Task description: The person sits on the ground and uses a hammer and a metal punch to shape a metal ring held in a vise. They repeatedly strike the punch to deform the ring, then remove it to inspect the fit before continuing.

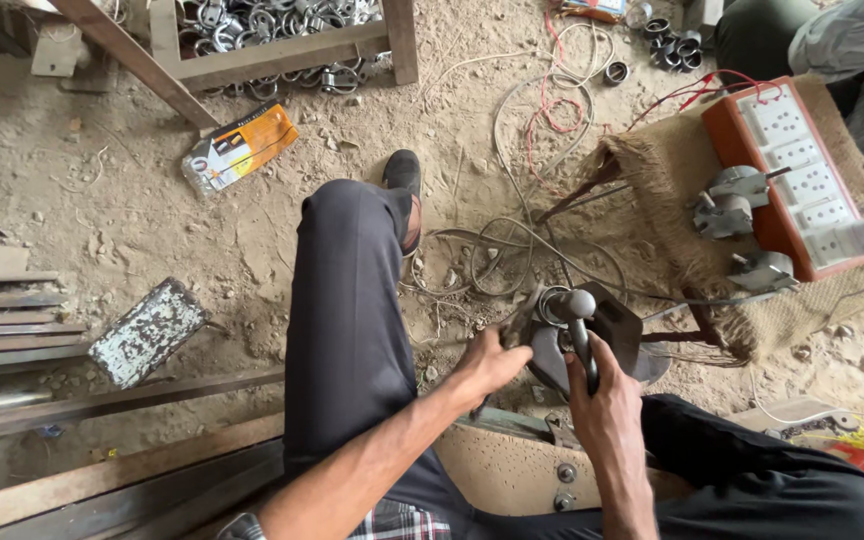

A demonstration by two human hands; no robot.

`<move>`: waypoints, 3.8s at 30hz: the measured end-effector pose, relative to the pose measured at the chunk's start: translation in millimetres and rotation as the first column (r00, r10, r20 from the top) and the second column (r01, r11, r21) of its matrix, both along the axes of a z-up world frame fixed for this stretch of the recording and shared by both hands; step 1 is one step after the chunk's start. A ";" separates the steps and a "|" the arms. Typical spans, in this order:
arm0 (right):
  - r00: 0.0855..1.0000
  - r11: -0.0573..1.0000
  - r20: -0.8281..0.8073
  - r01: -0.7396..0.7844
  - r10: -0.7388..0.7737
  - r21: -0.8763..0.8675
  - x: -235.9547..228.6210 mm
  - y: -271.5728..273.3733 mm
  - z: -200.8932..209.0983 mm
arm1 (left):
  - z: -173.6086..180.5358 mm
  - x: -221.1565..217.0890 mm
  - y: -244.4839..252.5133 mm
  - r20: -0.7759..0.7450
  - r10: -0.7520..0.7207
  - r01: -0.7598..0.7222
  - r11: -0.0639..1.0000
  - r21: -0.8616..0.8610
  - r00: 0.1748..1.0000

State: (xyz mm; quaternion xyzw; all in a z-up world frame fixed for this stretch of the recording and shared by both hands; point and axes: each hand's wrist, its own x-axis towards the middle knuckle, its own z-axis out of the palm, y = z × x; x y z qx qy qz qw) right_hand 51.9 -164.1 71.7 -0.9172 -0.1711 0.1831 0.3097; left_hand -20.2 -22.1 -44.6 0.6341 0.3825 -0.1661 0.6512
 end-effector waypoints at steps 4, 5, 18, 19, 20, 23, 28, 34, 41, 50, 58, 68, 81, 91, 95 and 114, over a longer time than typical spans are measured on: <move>0.996 0.998 0.091 -0.024 0.018 0.062 -5.2 -5.7 -3.5 | 7.9 -6.3 -4.7 0.138 0.035 -0.057 0.987 0.153 0.990; 0.996 0.997 0.084 -0.032 0.026 0.069 -4.8 -6.4 -6.5 | 9.0 -5.5 -8.1 0.233 0.025 -0.073 0.978 0.198 0.972; 0.877 0.994 0.473 -0.105 0.082 0.021 -13.2 -13.4 -13.6 | 18.9 -4.3 1.6 -0.015 0.031 -0.031 0.999 0.036 0.999; 0.893 0.993 0.448 -0.084 0.039 0.081 -10.4 -14.6 -10.2 | 17.9 -4.0 3.3 0.017 0.075 -0.074 0.996 -0.041 0.997; 0.909 0.988 0.418 -0.063 -0.002 0.142 -8.2 -15.7 -6.8 | 17.2 -4.5 5.3 0.043 0.121 -0.115 0.986 -0.118 0.992; 0.908 0.947 0.407 -0.040 -0.099 0.320 -4.6 -15.5 0.6 | 17.7 -4.2 14.7 0.004 0.276 -0.229 0.805 -0.547 0.961; 0.941 0.904 0.244 0.117 -0.233 0.410 -15.1 -17.0 9.3 | 30.8 -14.9 20.9 0.361 0.232 0.217 0.479 -0.851 0.903; 0.939 0.951 0.308 0.057 -0.155 0.302 -20.3 -22.3 19.6 | 32.0 -22.7 9.5 0.212 0.075 0.131 0.580 -0.804 0.974; 0.968 0.974 0.250 -0.040 -0.018 0.223 -21.9 -13.0 37.2 | 10.4 -27.5 10.0 0.186 -0.015 0.138 0.731 -0.668 0.982; 0.929 0.960 0.365 -0.053 -0.053 0.275 -34.5 -11.7 63.4 | 1.7 -27.6 9.2 0.183 -0.022 0.153 0.650 -0.744 0.983; 0.974 0.998 0.223 -0.053 0.043 0.039 -36.4 -7.4 50.0 | 16.2 -22.7 8.2 0.230 0.032 0.153 0.656 -0.739 0.973; 0.968 0.936 0.058 -0.218 0.242 -0.275 34.3 -42.0 58.2 | 70.1 -2.6 89.8 0.025 -0.201 0.188 0.949 0.251 0.979; 0.934 0.959 0.324 -0.218 0.152 0.180 42.0 -4.1 21.4 | 103.8 6.0 66.4 -0.030 -0.353 0.327 0.828 0.456 0.935; 0.913 0.956 0.295 -0.293 0.281 -0.003 46.3 12.9 29.9 | 100.7 3.0 62.1 0.028 -0.407 0.273 0.659 0.701 0.913; 0.931 0.973 0.285 -0.226 0.228 -0.040 43.5 11.0 34.1 | 99.5 3.3 62.5 0.030 -0.394 0.268 0.678 0.684 0.919; 0.958 0.976 0.188 -0.218 0.217 -0.012 47.4 6.0 7.6 | 94.0 5.7 64.4 0.006 -0.412 0.320 0.719 0.617 0.911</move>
